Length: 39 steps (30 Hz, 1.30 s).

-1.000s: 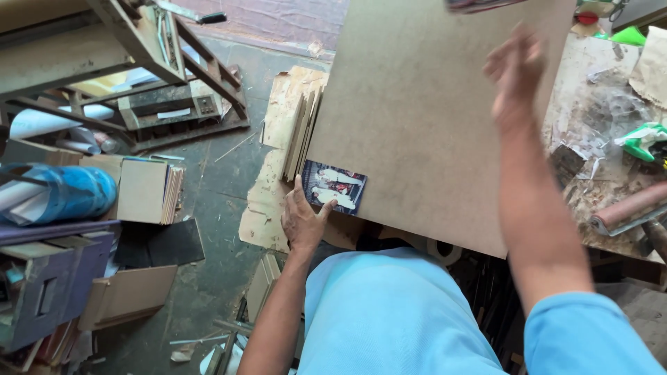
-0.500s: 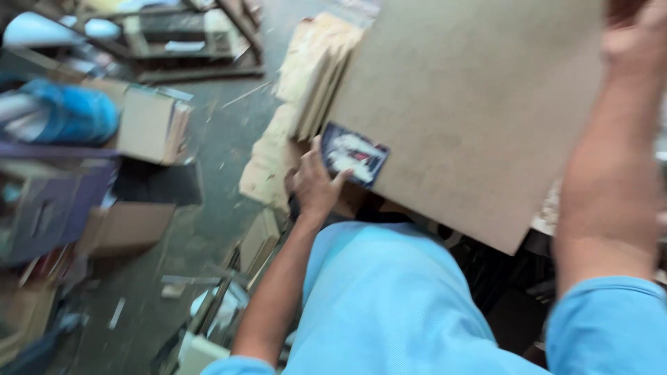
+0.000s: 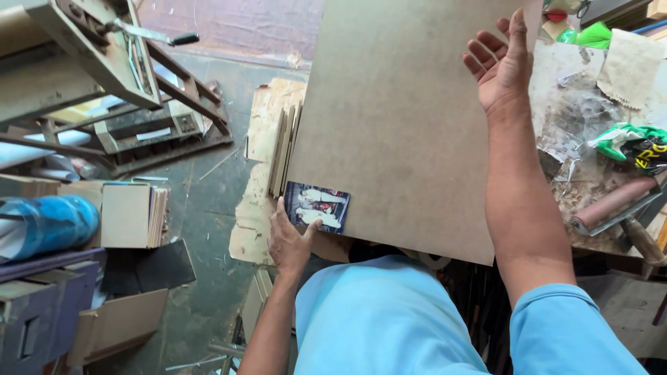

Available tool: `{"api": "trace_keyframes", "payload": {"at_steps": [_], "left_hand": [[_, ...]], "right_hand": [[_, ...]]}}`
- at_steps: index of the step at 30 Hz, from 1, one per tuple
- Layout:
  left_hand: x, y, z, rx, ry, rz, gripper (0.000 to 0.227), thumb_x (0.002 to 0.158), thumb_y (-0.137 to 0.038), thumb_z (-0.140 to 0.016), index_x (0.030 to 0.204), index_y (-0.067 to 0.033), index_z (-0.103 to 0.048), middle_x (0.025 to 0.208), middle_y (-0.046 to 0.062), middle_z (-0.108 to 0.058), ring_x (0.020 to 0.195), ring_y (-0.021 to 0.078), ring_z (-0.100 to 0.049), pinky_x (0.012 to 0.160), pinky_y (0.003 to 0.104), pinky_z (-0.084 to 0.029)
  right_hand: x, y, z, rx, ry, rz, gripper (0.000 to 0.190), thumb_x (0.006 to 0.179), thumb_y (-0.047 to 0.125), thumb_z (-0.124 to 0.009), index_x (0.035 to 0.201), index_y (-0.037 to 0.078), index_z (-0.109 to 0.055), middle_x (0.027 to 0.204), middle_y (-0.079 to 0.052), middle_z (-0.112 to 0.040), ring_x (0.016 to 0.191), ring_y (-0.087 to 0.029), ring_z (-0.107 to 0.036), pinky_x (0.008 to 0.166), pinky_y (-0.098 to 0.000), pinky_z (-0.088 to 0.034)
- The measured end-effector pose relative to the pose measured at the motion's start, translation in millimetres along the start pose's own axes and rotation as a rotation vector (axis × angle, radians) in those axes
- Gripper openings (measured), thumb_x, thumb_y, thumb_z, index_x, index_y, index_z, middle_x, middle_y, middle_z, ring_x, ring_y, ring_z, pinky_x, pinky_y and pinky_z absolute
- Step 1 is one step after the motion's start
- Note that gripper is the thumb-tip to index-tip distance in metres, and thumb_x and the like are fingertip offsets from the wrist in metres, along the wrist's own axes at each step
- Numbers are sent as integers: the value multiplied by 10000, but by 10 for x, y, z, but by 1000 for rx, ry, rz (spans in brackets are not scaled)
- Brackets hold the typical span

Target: Arranging several printed photos onto a mounting board or page.

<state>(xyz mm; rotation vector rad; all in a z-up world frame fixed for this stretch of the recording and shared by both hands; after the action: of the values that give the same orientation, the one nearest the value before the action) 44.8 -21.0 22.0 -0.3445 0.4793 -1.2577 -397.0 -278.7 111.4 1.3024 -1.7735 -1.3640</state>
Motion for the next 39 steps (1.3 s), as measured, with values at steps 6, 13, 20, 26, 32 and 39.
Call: {"api": "trace_keyframes", "payload": {"at_steps": [6,13,20,26,32,39], "left_hand": [[-17,0,1,7,-9,10,1101,751,-641,-791,1572,-130,-265,1346,190,-562,1207,386,-584,963,534,-486],[-8,3,-13,-15,14,36,1105,752,-633,-791,1580,-143,-248,1345,183,-565,1210,375,-587,972,547,-474],[-5,40,-47,-13,-1,38,1117,748,-626,-796,1588,-152,-233,1358,182,-556,1226,372,-573,997,552,-458],[-18,32,-48,1,21,46,1103,764,-622,-796,1590,-162,-228,1350,190,-552,1230,381,-560,1005,550,-458],[-20,74,-63,-9,-15,40,1121,750,-599,-831,1582,-146,-231,1334,183,-552,1222,379,-570,989,589,-432],[0,75,-58,-47,-22,26,1136,732,-591,-844,1586,-140,-246,1347,171,-548,1234,367,-571,991,580,-449]], "right_hand": [[92,-44,141,-1,-19,-32,695,848,677,-766,1199,96,-617,994,-43,-698,897,-153,-746,782,-324,-676],[138,-42,135,24,-14,-68,623,870,666,-760,1131,107,-667,961,-20,-709,861,-144,-743,758,-314,-650],[188,-104,261,3,3,-48,655,869,683,-753,1140,93,-664,949,-31,-719,858,-151,-745,722,-309,-638],[135,-236,232,-75,54,-137,482,955,391,-896,1192,20,-699,958,-60,-725,808,-147,-681,694,-303,-590],[-516,-604,-42,-558,117,-352,169,924,206,-799,1016,94,-713,879,-53,-755,709,-117,-704,622,-259,-590],[-953,-1264,-25,-758,148,-147,258,851,194,-872,1021,77,-718,861,-41,-718,721,-162,-679,650,-326,-567]]}}
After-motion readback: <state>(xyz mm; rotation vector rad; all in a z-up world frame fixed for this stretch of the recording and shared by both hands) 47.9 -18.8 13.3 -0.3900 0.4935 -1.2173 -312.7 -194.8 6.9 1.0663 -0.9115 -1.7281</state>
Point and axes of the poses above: each hand's wrist, its own x-axis towards the middle knuckle, its own z-axis out of the back of the hand, y = z × x, the point moved 3 cm from there along x, towards the middle knuckle
